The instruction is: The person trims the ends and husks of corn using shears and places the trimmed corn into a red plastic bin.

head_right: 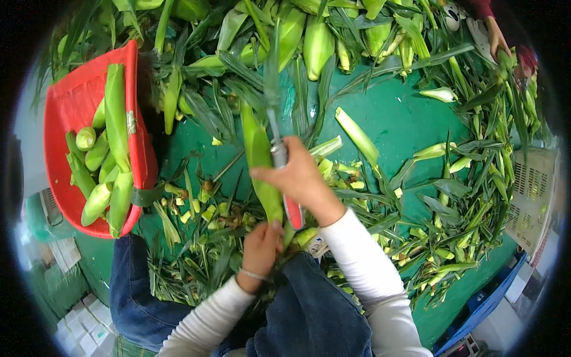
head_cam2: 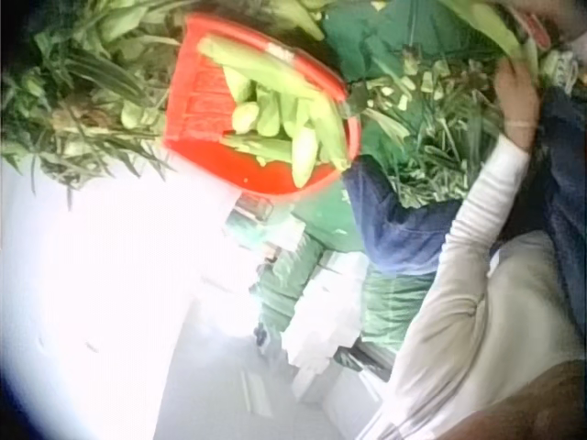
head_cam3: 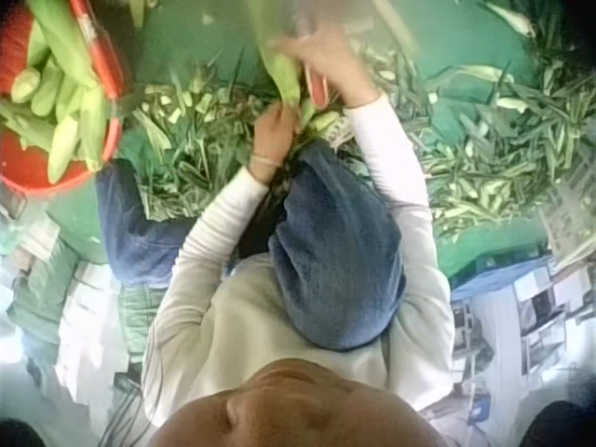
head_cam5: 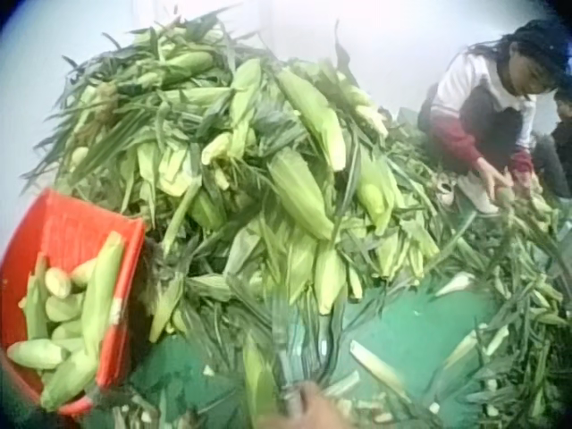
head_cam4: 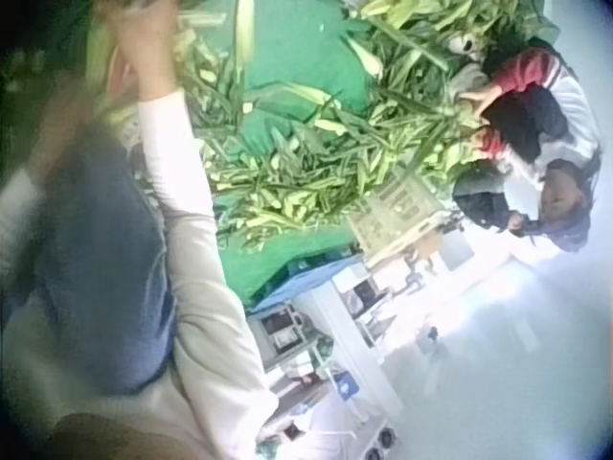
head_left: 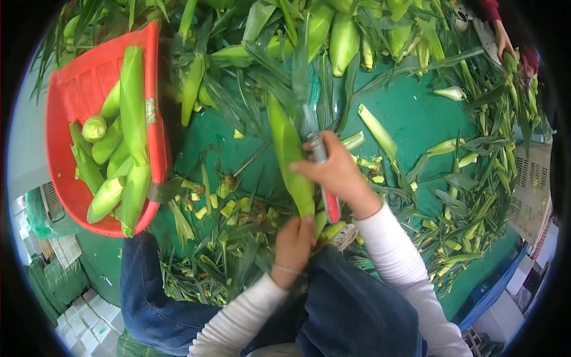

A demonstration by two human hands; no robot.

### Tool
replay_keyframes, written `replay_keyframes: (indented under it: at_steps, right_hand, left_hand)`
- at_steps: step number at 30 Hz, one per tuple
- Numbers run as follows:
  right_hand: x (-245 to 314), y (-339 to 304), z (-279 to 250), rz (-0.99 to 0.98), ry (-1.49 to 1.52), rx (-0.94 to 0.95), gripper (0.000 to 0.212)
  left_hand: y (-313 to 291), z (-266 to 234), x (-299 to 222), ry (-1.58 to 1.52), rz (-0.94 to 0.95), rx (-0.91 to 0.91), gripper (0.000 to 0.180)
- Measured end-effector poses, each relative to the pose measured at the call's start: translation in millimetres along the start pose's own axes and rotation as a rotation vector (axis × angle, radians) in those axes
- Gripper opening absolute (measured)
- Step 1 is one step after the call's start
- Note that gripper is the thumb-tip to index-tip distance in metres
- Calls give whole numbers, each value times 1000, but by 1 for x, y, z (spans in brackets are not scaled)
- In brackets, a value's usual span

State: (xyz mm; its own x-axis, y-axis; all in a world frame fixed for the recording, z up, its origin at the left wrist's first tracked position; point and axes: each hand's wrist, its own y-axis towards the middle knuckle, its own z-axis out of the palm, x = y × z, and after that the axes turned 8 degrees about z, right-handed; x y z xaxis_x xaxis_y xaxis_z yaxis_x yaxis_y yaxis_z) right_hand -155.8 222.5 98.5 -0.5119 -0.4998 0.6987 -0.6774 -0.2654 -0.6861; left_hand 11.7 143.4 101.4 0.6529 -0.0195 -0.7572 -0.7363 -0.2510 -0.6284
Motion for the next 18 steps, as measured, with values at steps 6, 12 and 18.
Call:
replay_keyframes:
  at_steps: [6,12,18]
  right_hand:
    - [-27,-37,30,-55,-151,100,67]
    - [-30,-47,5,-5,363,458,53]
    - [2,-49,-16,-51,341,645,52]
  left_hand:
    - [-55,4,-17,107,61,74,32]
    - [-20,-49,-10,-407,-109,-18,51]
    - [29,-117,-77,-749,149,172,42]
